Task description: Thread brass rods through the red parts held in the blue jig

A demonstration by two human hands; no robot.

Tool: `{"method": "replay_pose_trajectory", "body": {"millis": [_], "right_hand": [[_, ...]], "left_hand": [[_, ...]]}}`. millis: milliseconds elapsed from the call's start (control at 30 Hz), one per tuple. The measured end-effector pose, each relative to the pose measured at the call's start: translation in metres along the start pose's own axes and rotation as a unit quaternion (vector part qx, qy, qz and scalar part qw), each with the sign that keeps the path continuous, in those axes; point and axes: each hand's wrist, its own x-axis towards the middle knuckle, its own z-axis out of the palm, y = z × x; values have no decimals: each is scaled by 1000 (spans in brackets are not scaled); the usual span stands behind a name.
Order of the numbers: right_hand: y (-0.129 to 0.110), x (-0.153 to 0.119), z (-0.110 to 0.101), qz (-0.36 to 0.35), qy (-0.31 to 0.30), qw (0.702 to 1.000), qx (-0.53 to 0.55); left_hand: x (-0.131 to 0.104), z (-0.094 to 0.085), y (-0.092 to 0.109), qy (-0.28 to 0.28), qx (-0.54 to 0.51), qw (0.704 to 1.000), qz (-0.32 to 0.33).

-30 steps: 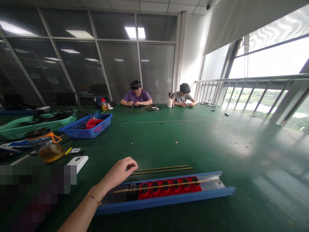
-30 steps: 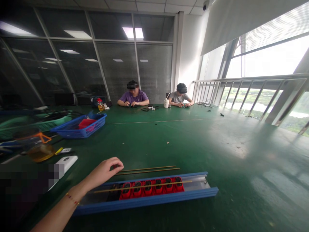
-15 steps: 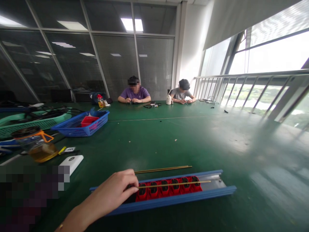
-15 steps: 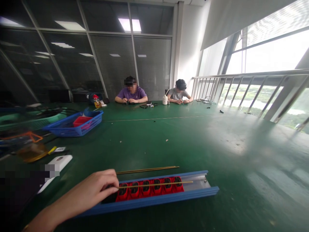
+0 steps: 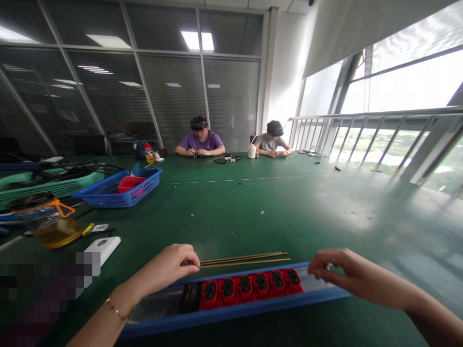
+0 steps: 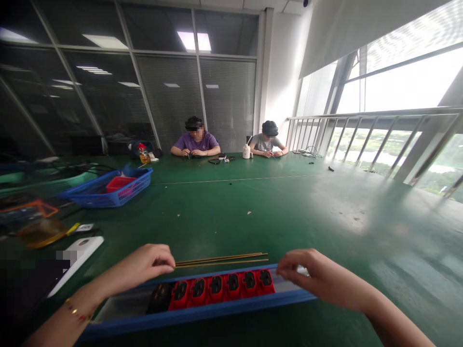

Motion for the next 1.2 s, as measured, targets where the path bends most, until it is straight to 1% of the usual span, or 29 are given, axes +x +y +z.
{"method": "replay_pose_trajectory", "body": {"millis": [33,67,167,300,400,533,700,800,867,967,1067,1200], "right_hand": [[2,19,2,-28,-39,998,-27],[5,37,6,-44,-52,996,-54],[21,76,23,-45,-61,987,-142],[40,102,45,-19,-77,975,-210],[46,114,54,-11,-87,971,-223],[46,121,60,-35,-88,972,-215],[39,118,64,-51,-67,962,-260],[33,115,67,-44,-49,950,-304],[29,115,69,-34,-52,943,-327],[24,115,71,-22,-63,937,-344],[22,116,73,-17,-65,936,-344],[26,118,73,-25,-61,940,-334]], "left_hand": [[3,4,-3,-6,1,1000,0],[6,8,-7,-11,2,1000,-2],[16,21,-19,-16,-1,999,-30],[24,32,-29,-19,-16,998,-53],[28,36,-31,-9,-9,998,-58],[30,38,-31,8,25,997,-67],[22,32,-31,35,84,995,-42],[16,27,-31,31,119,991,-57],[15,26,-31,20,130,989,-67],[18,28,-33,10,138,988,-63],[21,33,-37,11,149,987,-59],[23,36,-40,40,154,986,-46]]}}
